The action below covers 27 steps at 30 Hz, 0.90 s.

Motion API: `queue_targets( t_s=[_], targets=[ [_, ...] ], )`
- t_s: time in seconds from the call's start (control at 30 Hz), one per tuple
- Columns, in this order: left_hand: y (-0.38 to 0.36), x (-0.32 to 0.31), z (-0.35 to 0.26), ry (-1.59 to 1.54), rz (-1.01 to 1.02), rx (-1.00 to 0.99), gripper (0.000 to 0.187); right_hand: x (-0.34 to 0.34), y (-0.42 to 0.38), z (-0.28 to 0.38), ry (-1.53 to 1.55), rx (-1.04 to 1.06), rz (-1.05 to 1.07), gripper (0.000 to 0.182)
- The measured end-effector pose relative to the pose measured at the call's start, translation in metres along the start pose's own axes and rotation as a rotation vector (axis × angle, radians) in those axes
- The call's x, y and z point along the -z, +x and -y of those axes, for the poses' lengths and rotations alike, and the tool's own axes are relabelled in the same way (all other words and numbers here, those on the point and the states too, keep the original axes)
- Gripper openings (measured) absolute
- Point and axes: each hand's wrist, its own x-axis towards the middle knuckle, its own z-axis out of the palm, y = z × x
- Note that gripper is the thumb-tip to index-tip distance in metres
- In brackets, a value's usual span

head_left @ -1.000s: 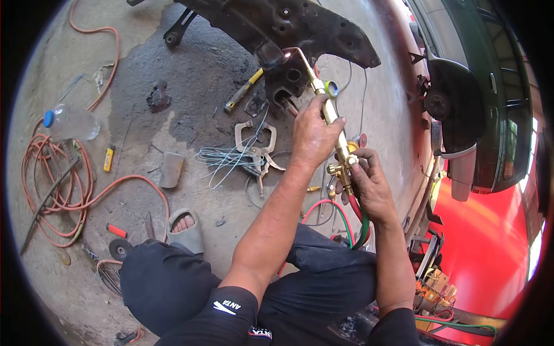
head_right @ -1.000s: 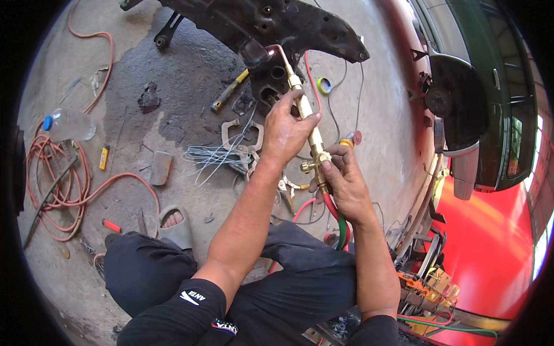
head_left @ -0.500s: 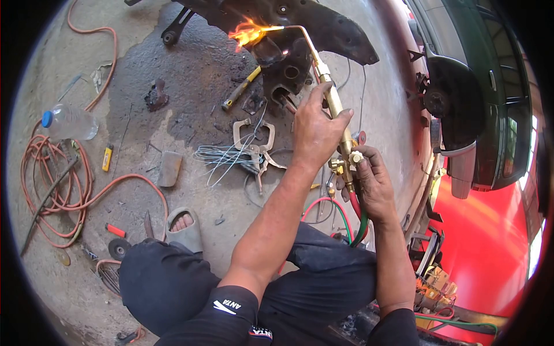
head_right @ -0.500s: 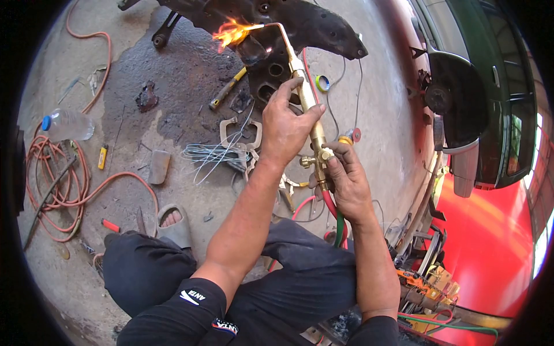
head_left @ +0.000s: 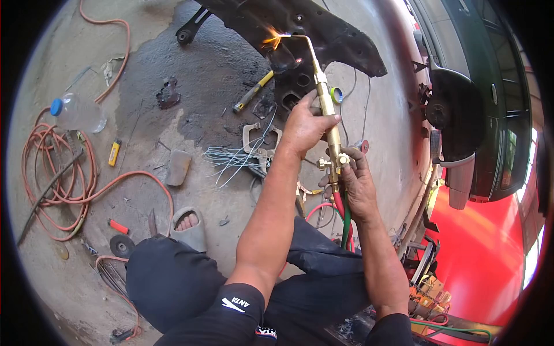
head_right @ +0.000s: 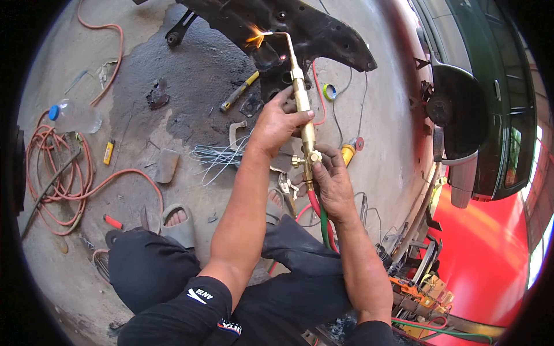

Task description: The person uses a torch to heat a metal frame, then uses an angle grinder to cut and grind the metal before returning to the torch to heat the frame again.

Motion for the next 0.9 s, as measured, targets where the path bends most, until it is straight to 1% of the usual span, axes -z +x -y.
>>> queue_targets(
  t_s=[0.1, 0.13, 0.23, 0.27, 0.37, 0.4, 0.5, 0.7, 0.9],
  targets=[
    [-0.004, 0.006, 0.006, 0.108, 0.071, 0.078, 0.08, -0.011, -0.007, -0.005, -0.27, -0.033, -0.106, 0.043],
    [-0.003, 0.007, 0.01, 0.18, 0.06, 0.043, 0.079, -0.009, -0.009, -0.011, -0.28, -0.029, -0.129, 0.044],
    [0.0, 0.009, 0.016, 0.219, 0.046, 0.035, 0.078, -0.02, -0.009, -0.01, -0.378, 0.025, -0.283, 0.044],
    [0.002, 0.009, 0.016, 0.221, 0.049, 0.032, 0.079, -0.025, -0.008, -0.008, -0.373, 0.027, -0.301, 0.04],
    [0.006, 0.01, 0.014, 0.434, 0.002, -0.037, 0.08, -0.017, 0.001, -0.022, -0.369, 0.077, -0.293, 0.037],
    [0.003, 0.009, 0.012, 0.439, -0.029, -0.025, 0.08, -0.016, 0.002, -0.022, -0.338, 0.078, -0.278, 0.034],
    [0.001, 0.01, 0.008, 0.452, -0.02, -0.05, 0.078, -0.014, 0.002, -0.021, -0.301, 0.037, -0.271, 0.034],
    [0.007, 0.009, 0.021, 0.407, -0.042, -0.067, 0.077, -0.007, 0.007, -0.026, -0.377, 0.069, -0.286, 0.033],
    [0.01, 0.011, 0.027, 0.362, -0.037, -0.087, 0.076, -0.009, 0.007, -0.025, -0.388, 0.055, -0.276, 0.033]
  ],
)
